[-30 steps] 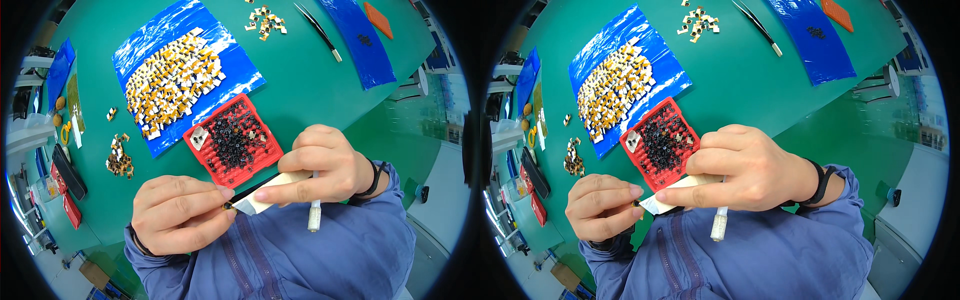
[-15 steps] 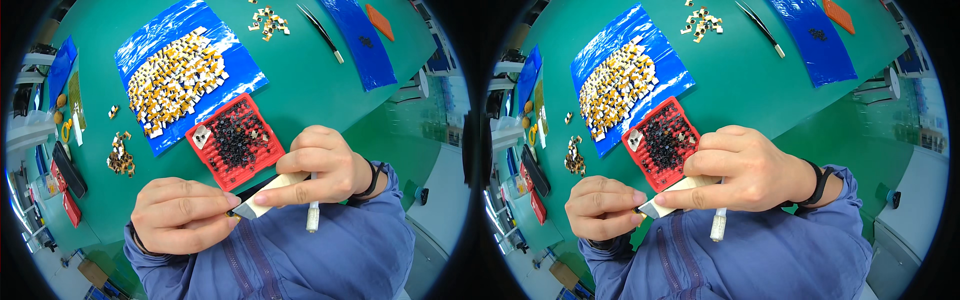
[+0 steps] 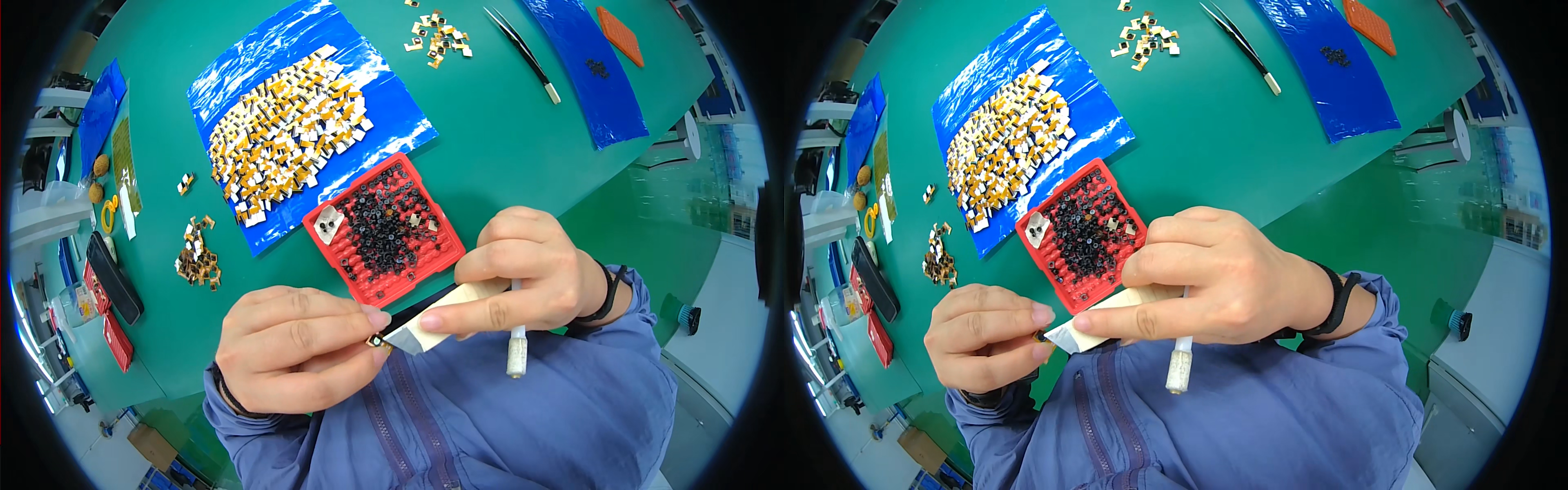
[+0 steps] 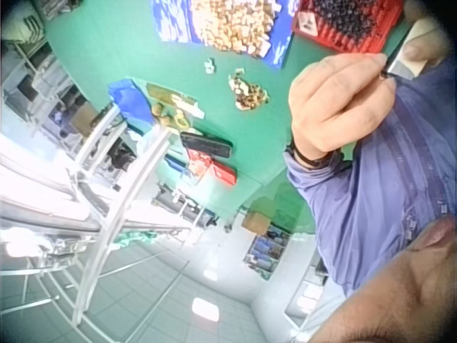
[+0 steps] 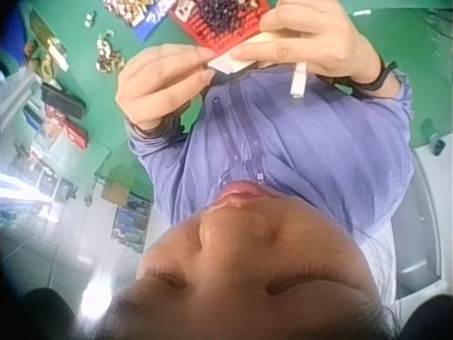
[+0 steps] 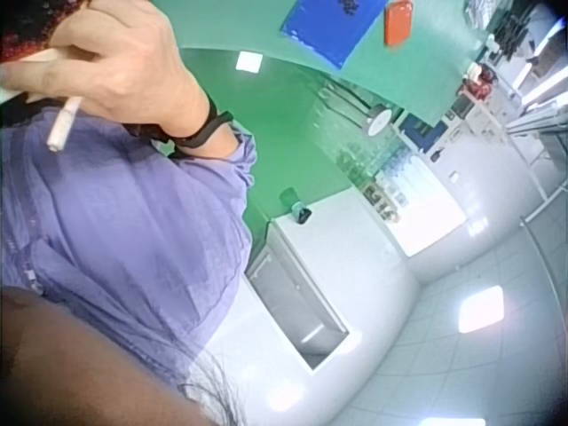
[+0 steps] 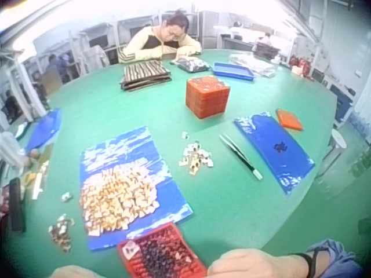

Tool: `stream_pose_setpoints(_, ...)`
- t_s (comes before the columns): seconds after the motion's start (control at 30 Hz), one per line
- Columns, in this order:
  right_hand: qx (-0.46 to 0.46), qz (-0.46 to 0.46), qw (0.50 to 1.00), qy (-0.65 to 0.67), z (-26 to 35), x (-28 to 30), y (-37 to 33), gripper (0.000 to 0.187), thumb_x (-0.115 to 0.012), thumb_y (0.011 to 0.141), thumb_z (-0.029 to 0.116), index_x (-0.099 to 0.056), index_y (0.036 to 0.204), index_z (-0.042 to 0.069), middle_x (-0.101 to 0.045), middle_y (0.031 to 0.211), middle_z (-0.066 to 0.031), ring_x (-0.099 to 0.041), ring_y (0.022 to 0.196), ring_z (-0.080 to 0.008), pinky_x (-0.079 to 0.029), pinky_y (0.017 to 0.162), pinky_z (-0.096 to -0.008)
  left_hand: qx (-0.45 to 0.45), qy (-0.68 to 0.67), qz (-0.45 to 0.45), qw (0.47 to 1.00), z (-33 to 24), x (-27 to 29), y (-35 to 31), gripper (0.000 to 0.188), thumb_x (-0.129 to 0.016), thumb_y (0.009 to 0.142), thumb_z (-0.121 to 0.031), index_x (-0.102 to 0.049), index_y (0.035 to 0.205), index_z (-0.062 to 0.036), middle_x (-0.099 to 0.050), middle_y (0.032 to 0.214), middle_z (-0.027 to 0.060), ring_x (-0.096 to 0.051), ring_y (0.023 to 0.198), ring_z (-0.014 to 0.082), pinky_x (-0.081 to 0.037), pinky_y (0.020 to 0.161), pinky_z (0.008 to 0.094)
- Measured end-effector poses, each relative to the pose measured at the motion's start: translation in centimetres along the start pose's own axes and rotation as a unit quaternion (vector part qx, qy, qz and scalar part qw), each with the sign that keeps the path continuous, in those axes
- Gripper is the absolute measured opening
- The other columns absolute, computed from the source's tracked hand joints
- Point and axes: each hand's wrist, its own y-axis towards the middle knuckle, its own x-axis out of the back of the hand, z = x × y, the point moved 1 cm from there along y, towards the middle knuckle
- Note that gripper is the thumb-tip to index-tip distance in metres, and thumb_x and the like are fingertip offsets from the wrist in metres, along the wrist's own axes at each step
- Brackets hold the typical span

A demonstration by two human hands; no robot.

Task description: The person assembles small electronic components by hand. They pick up tiny black parts from a red tray and attach them to yellow-and-white modules, then place the assembled units onto a blue sheet on the table.

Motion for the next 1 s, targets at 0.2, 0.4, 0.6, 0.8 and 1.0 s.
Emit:
stream_pose_setpoints(0.2, -0.013, 0.010, 1.000, 0.003, 0.0, 0.1, -0.1, 0.031, -0.068, 0.072, 0.018, -0.071, 0.102, 0.022, -0.047, 0.071, 0.0031, -0.047, 0.057, -0.0109, -0.033, 0.047, -0.0233, -0.009, 0.060, -0.001, 0.998, -0.1, -0.4, -0.1, 0.015, -0.071, 0.063, -0.001, -0.066, 0.076, -0.0029, -0.064, 0.084, 0.0116, -0.065, 0.070, 0.0207, -0.053, 0.053, 0.0257)
stream_pose_setpoints(0.4, -0.023, 0.017, 1.000, 0.003, 0.1, 0.2, -0.1, 0.029, -0.069, 0.072, 0.019, -0.072, 0.100, 0.021, -0.046, 0.069, 0.0030, -0.047, 0.056, -0.0107, -0.033, 0.046, -0.0235, -0.011, 0.106, 0.013, 0.994, -0.4, -0.4, 0.0, 0.016, -0.071, 0.061, -0.003, -0.066, 0.077, -0.0035, -0.063, 0.085, 0.0101, -0.065, 0.072, 0.0202, -0.052, 0.053, 0.0260)
stream_pose_setpoints(0.6, -0.029, 0.029, 0.999, 0.014, 0.2, 0.1, 0.1, 0.029, -0.069, 0.072, 0.020, -0.072, 0.100, 0.020, -0.045, 0.067, 0.0030, -0.048, 0.056, -0.0109, -0.033, 0.046, -0.0238, -0.005, 0.141, 0.006, 0.990, -0.6, -0.7, -0.2, 0.018, -0.068, 0.055, -0.008, -0.067, 0.073, -0.0060, -0.063, 0.082, 0.0091, -0.061, 0.067, 0.0200, -0.048, 0.050, 0.0267)
stream_pose_setpoints(0.8, -0.029, 0.025, 0.999, 0.020, 0.1, -0.1, 0.0, 0.029, -0.070, 0.071, 0.020, -0.072, 0.100, 0.019, -0.045, 0.067, 0.0029, -0.048, 0.056, -0.0109, -0.033, 0.046, -0.0239, -0.009, 0.182, 0.040, 0.983, -0.9, -0.4, -0.2, 0.017, -0.066, 0.061, -0.010, -0.067, 0.078, -0.0072, -0.064, 0.085, 0.0067, -0.063, 0.073, 0.0178, -0.050, 0.056, 0.0270)
stream_pose_setpoints(1.0, -0.035, 0.039, 0.998, 0.030, 0.1, -0.2, -0.1, 0.031, -0.071, 0.071, 0.021, -0.071, 0.102, 0.018, -0.043, 0.066, 0.0021, -0.047, 0.055, -0.0113, -0.034, 0.044, -0.0240, -0.027, 0.219, 0.054, 0.974, -1.0, -0.2, -0.2, 0.018, -0.064, 0.063, -0.010, -0.067, 0.081, -0.0064, -0.064, 0.087, 0.0060, -0.063, 0.074, 0.0162, -0.050, 0.057, 0.0264)
